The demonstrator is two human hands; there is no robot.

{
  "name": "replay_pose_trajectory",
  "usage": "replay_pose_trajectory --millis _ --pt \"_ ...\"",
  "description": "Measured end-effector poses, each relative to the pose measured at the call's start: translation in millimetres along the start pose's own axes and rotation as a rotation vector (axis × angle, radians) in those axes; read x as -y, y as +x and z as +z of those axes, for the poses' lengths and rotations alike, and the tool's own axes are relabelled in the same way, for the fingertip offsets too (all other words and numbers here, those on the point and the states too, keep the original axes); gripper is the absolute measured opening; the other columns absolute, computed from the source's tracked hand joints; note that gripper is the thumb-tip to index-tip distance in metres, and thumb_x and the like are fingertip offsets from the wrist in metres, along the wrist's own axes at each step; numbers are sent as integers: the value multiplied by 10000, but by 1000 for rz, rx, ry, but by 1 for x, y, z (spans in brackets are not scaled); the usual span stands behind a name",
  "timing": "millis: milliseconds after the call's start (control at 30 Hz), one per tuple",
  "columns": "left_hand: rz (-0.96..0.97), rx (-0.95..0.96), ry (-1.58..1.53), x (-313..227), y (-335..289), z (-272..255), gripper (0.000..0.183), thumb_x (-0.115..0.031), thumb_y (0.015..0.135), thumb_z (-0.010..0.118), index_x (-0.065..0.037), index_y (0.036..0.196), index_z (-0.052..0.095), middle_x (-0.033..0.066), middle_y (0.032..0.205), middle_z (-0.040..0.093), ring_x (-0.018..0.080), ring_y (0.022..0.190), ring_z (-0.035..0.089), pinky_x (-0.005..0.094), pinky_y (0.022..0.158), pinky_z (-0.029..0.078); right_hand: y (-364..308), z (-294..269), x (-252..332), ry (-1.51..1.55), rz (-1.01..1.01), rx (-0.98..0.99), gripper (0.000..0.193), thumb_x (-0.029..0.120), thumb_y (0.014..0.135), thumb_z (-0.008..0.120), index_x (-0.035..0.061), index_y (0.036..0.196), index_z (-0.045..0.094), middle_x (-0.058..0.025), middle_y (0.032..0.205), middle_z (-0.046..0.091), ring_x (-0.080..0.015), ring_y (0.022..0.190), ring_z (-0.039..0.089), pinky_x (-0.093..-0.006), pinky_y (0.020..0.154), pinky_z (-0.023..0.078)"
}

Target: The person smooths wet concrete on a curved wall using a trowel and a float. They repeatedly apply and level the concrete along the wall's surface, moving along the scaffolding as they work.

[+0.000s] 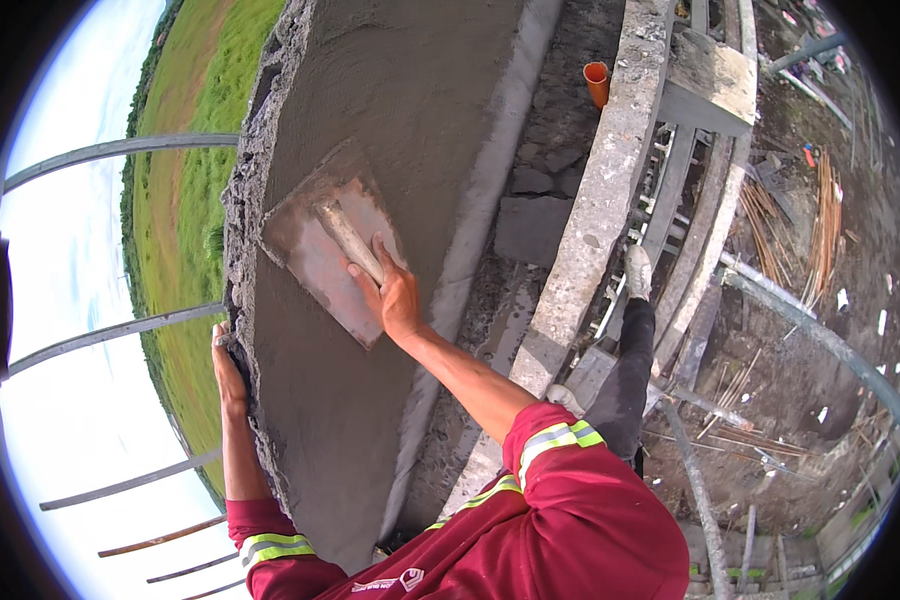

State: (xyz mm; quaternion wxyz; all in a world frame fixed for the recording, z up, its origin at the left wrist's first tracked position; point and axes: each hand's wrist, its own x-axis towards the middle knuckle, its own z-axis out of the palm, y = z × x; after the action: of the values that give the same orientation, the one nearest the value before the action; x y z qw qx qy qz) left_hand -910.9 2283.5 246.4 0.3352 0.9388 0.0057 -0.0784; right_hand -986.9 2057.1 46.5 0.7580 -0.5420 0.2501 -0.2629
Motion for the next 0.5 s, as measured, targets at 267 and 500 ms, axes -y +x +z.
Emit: replay_pose_trajectory --millis 267,500 --pt "-19 1 27 4 5 -6 658 -490 1054 311 40 1422 435 136 1451 442 224 1353 380 352 1151 249 199 -41 60 -134 -205 -173 608 413 930 656 -130 1196 594 -297 928 697 -370 878 723 -422 759 565" --pt "-52 -32 67 -5 -1 -1 679 -542 1025 368 32 1347 536 134 1320 552 207 1216 481 348 1081 332 256 -84 -9 28 205 -237 439 397 906 693 -41 913 664 -59 636 592 -151 471 563 -325 441 467"
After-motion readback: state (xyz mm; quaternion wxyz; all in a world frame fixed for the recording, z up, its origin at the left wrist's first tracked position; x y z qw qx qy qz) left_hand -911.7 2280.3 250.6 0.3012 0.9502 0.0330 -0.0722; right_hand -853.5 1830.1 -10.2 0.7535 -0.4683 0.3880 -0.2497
